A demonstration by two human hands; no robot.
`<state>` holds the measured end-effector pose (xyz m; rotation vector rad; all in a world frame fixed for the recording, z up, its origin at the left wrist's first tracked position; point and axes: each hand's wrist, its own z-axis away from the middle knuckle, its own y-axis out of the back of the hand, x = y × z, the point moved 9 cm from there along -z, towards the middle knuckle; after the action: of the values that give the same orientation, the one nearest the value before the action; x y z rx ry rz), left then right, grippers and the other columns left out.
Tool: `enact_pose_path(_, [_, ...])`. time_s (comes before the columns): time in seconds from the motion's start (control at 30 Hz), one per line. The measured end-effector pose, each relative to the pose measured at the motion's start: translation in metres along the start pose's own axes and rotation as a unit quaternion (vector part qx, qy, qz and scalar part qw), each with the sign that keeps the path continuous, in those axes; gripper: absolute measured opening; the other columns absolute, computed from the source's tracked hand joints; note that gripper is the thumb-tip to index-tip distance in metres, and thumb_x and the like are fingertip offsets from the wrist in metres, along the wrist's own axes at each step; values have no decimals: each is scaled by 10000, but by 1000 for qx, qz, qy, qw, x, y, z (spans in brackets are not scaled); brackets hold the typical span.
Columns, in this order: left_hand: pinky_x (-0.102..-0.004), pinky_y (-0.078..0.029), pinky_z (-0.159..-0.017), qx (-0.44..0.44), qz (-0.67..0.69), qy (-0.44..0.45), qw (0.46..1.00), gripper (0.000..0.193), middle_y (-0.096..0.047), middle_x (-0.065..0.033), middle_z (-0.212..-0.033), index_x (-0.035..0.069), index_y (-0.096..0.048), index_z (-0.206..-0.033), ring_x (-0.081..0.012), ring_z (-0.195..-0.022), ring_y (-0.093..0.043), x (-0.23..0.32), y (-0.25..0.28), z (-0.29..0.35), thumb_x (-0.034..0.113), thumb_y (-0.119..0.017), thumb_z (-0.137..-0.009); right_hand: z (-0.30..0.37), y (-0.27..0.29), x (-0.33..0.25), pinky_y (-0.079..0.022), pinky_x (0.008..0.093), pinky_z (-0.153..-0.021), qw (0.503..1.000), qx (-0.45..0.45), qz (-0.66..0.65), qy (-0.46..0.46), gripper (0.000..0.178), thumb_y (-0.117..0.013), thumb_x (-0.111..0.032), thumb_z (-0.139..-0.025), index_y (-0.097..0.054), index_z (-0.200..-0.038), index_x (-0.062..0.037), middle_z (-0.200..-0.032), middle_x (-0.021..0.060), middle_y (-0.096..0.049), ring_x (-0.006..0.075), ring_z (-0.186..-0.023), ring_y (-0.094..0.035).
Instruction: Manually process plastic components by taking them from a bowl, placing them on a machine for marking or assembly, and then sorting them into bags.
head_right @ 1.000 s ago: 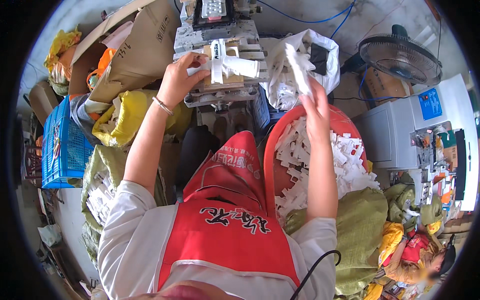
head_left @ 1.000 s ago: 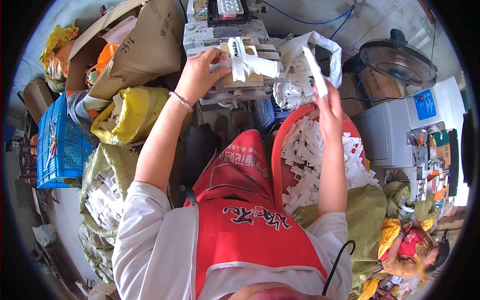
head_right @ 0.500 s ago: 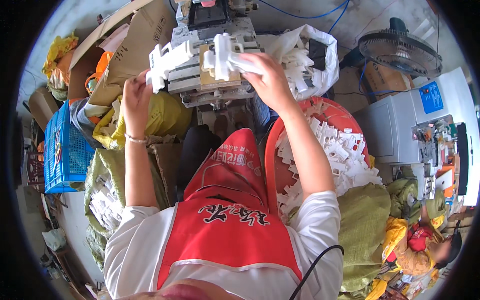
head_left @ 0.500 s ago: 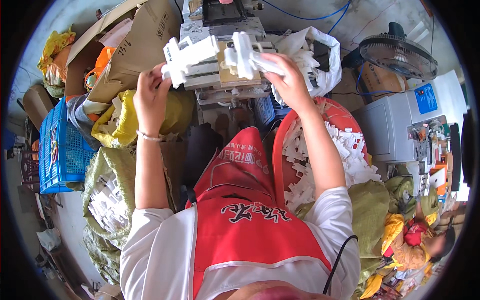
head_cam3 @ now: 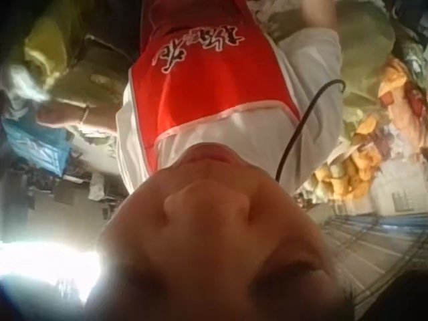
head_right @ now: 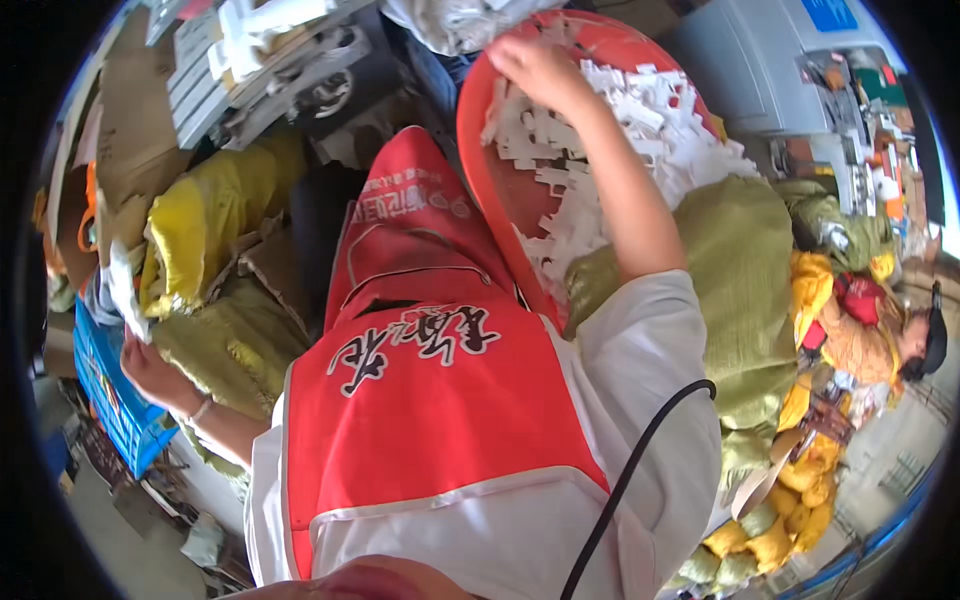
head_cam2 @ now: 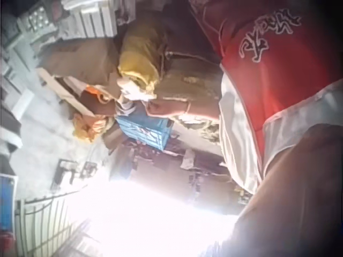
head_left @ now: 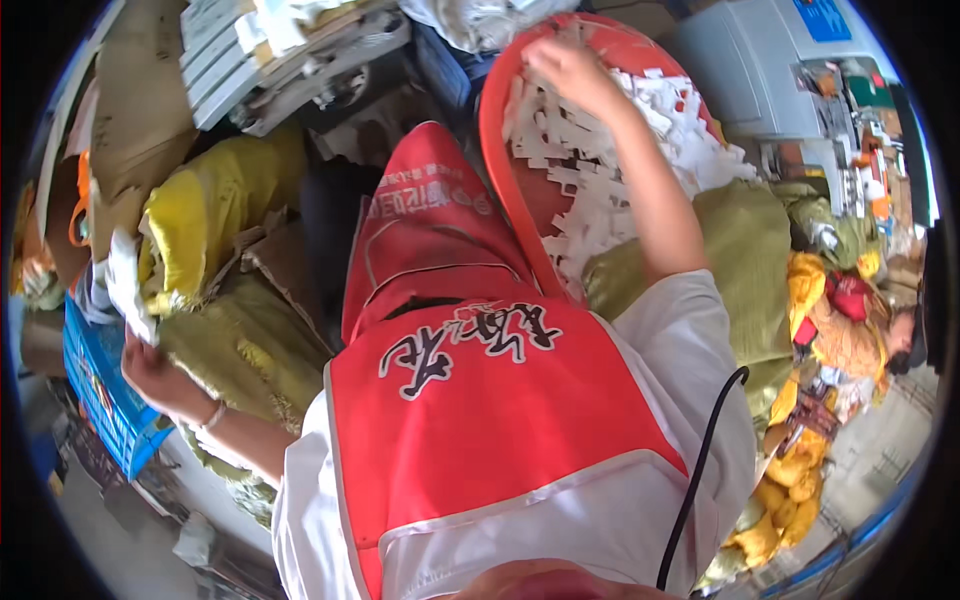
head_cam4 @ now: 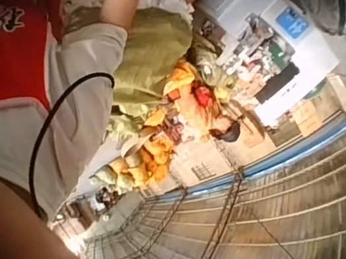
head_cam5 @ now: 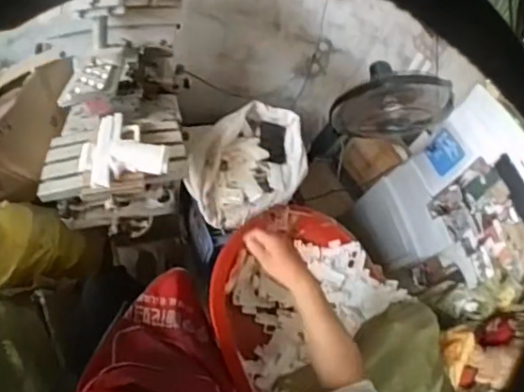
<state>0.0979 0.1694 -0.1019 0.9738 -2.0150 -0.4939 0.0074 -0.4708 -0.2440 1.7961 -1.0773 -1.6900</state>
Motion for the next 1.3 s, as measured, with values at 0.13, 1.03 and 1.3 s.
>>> enact_pose_path(0.13, [-290,-443,-877,-23,-76,53,995,234,-586,-136,-1161,-35,-534,-1078,-214,-986,-568,-23,20,16,121,-527,-904,106,-87,105,-480,413,-766,963,-162,139,-163,235,-555,-262,-844,-611,-1029,-128,-965,146,-640,317,-912,-608])
enact_pose_path(1.03, [-264,-487,-808,-99,76,0,992,122,-677,-85,-972,6,-648,-962,-126,-901,-630,110,-63,33,4,-588,-856,115,-30,92,-443,243,-707,965,77,-194,-159,226,-563,-90,-884,-553,-1081,21,-886,25,-581,86,-794,-518])
enact_pose_path(1.3, [-311,-512,-767,-531,384,-63,752,474,-650,-131,-993,36,-542,-1160,-215,-878,-654,284,-241,113,123,-741,-738,68,-13,-141,-474,330,-744,972,-132,-187,48,236,-604,-78,-821,-590,-1042,2,-912,91,-640,230,-821,-612])
